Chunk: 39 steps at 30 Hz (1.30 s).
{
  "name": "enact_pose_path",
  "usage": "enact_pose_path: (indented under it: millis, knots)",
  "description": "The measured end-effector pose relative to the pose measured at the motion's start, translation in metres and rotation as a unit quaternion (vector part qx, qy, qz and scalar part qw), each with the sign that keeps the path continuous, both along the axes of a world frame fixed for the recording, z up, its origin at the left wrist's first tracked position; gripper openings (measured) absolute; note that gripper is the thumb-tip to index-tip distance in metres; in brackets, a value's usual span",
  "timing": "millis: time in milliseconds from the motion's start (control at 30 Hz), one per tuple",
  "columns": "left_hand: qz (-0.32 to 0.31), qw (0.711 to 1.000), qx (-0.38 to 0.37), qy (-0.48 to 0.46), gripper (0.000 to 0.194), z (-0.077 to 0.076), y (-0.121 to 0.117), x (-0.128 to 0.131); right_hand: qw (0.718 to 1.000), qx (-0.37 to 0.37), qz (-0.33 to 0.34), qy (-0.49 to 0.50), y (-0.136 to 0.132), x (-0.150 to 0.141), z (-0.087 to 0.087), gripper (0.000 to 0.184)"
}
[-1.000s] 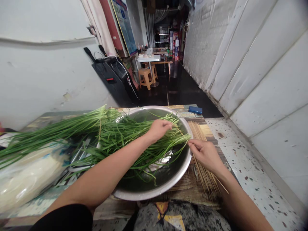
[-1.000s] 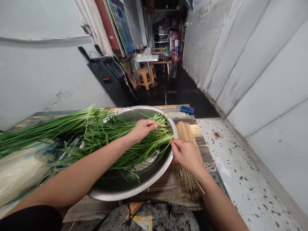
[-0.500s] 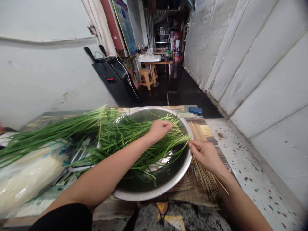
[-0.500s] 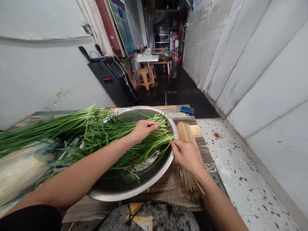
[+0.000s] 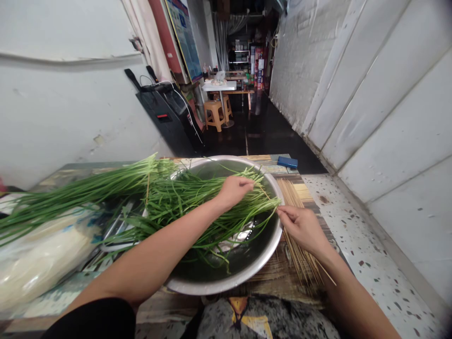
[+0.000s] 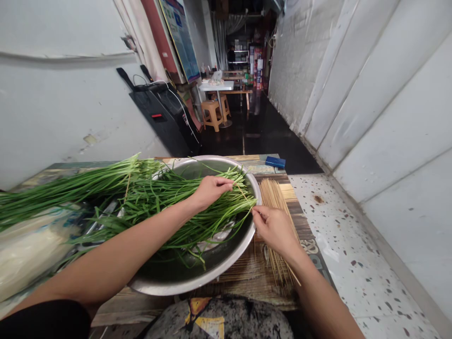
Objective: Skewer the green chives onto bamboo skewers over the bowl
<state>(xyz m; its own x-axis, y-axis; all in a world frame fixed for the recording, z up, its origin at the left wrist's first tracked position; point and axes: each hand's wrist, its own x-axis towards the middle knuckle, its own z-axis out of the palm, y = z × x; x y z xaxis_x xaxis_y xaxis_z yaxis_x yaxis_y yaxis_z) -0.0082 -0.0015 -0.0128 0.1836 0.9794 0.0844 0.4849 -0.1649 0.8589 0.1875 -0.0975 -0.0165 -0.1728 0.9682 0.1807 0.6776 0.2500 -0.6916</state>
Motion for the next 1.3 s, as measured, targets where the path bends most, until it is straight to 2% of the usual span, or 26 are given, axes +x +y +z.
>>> enact_pose_path:
  millis: [800,967,1033,1167,1200,1300]
  knots:
    - [-0.011,1.000,0.000,-0.011,0.019,-0.003,0.001,0.000,1.000,-0.004,0.003,-0.003,0.000,-0.001,0.000,0.027]
    - [-0.038,0.999,-0.016,-0.024,0.018,0.000,-0.007,0.004,1.000,0.016,0.000,-0.002,0.000,-0.003,0.000,0.027]
    - [-0.084,0.996,-0.018,-0.014,0.020,0.004,-0.014,0.008,1.000,0.028,-0.007,0.003,0.000,-0.003,-0.001,0.027]
    - [-0.228,0.971,0.027,0.064,0.022,0.020,-0.019,0.009,0.999,0.039,-0.020,-0.003,0.002,-0.004,-0.003,0.029]
    - [-0.230,0.968,0.054,0.088,0.024,0.023,-0.016,0.007,0.999,0.039,-0.022,-0.009,0.002,-0.004,-0.003,0.029]
    - [-0.159,0.965,0.127,0.166,0.022,0.025,-0.006,-0.002,0.998,0.033,-0.018,-0.040,0.001,-0.002,-0.001,0.029]
